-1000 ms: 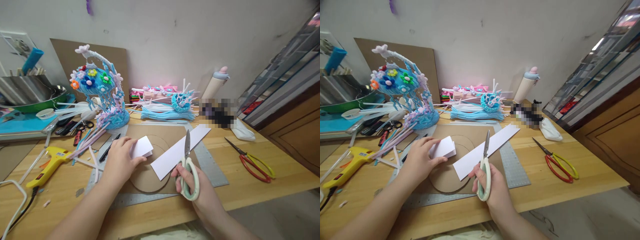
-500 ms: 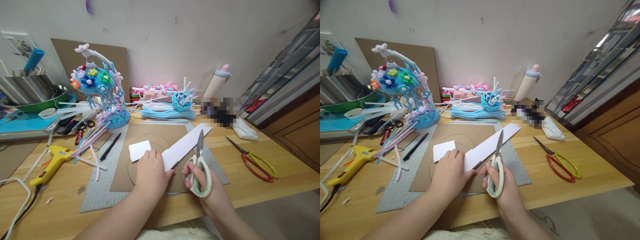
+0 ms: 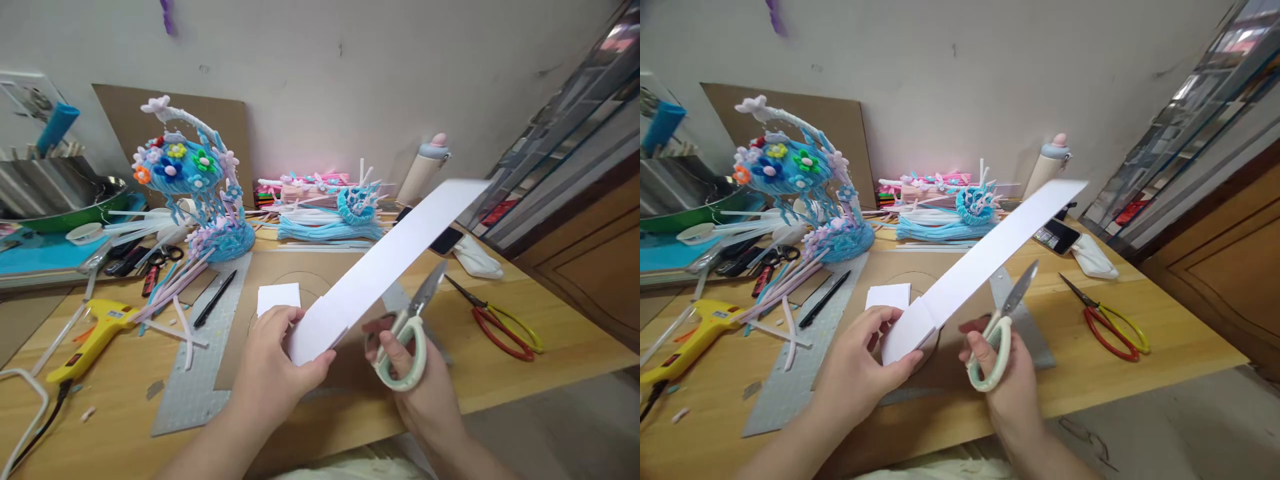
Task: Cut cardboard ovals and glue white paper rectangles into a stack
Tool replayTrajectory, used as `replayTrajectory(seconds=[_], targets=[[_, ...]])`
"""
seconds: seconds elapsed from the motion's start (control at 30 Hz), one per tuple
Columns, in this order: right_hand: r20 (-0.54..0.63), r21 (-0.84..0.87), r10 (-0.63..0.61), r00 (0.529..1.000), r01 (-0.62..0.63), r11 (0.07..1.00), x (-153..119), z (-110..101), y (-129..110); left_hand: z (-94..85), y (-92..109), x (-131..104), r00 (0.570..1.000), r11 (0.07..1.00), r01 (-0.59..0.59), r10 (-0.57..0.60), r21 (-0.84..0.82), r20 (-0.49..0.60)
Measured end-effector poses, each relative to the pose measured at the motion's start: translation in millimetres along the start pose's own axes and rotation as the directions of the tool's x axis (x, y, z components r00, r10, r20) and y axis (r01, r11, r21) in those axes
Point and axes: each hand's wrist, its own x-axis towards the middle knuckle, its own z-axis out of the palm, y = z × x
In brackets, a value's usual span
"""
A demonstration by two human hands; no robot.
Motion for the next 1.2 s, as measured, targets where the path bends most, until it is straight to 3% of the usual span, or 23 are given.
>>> replayTrajectory(seconds=[0.1,0.2,0.37,0.57,0.73,1.2], targets=[[0.102,0.017,-0.022,0.995,0.021,1.000,5,10,-5,0.4,-2,-3,0.998,0.966,-0.060,0.055,-0.250,-0.027],[0.202,0.044,-0.068,0.977,0.060,0.997,11,22,-12,3.8,-8,-4,0.995,0.938,-0.101,0.100,-0.331,-0.023],[0.419,-0.006,-0.044,0.907,0.051,0.999,21,34,-17,2.6,-19,-4,0.996,0.925,-0.085,0.092,-0.369,0.001],[0.601,-0.117,0.039,0.798,0.040,0.992,27,34,-14,3.2,-27,-4,0.999,0.957,0.012,0.000,-0.291,0.042],[0.594,-0.314,0.068,0.801,0.154,0.937,26,27,-3,8.1,-35,-7,0.992,0.969,0.086,-0.061,-0.231,0.113],[0.665,-0.319,0.105,0.740,0.154,0.935,35,25,1,1.7,-28,-15,0.990,0.987,0.108,-0.096,-0.121,0.107]])
